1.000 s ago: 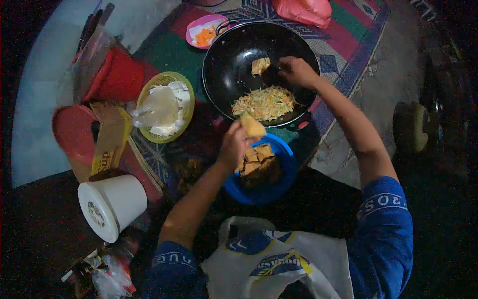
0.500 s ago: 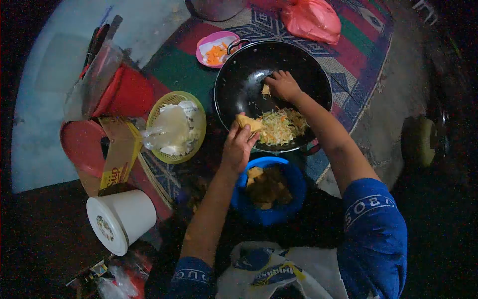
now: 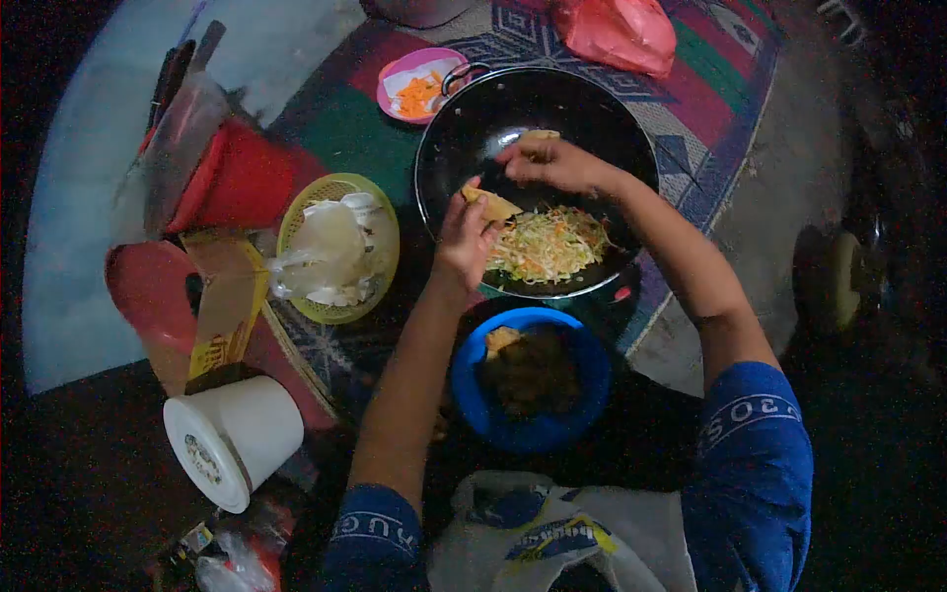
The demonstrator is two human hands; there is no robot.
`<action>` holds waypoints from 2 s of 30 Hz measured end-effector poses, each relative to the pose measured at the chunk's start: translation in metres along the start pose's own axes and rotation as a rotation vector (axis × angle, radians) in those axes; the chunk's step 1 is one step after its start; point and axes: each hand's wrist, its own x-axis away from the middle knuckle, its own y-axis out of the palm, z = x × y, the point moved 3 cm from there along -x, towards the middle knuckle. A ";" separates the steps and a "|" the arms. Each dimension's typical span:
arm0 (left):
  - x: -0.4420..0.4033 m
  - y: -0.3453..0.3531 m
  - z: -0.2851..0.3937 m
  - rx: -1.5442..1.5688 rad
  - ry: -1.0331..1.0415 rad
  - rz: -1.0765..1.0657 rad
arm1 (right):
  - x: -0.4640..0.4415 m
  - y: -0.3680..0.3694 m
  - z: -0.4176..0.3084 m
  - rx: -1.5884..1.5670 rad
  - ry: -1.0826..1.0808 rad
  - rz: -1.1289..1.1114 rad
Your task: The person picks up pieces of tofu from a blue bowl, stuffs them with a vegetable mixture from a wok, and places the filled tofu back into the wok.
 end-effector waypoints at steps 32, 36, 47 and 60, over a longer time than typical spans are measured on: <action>0.027 -0.012 0.011 -0.144 0.059 0.203 | 0.070 0.086 -0.001 0.694 0.035 -0.330; 0.026 -0.017 0.009 -0.087 0.008 0.169 | 0.061 0.083 0.005 0.732 0.043 -0.358; 0.021 -0.018 0.002 -0.193 -0.048 0.086 | 0.062 0.049 -0.005 0.342 0.002 -0.225; 0.028 0.013 -0.015 0.008 -0.069 0.225 | 0.055 0.046 -0.018 -0.066 -0.007 0.152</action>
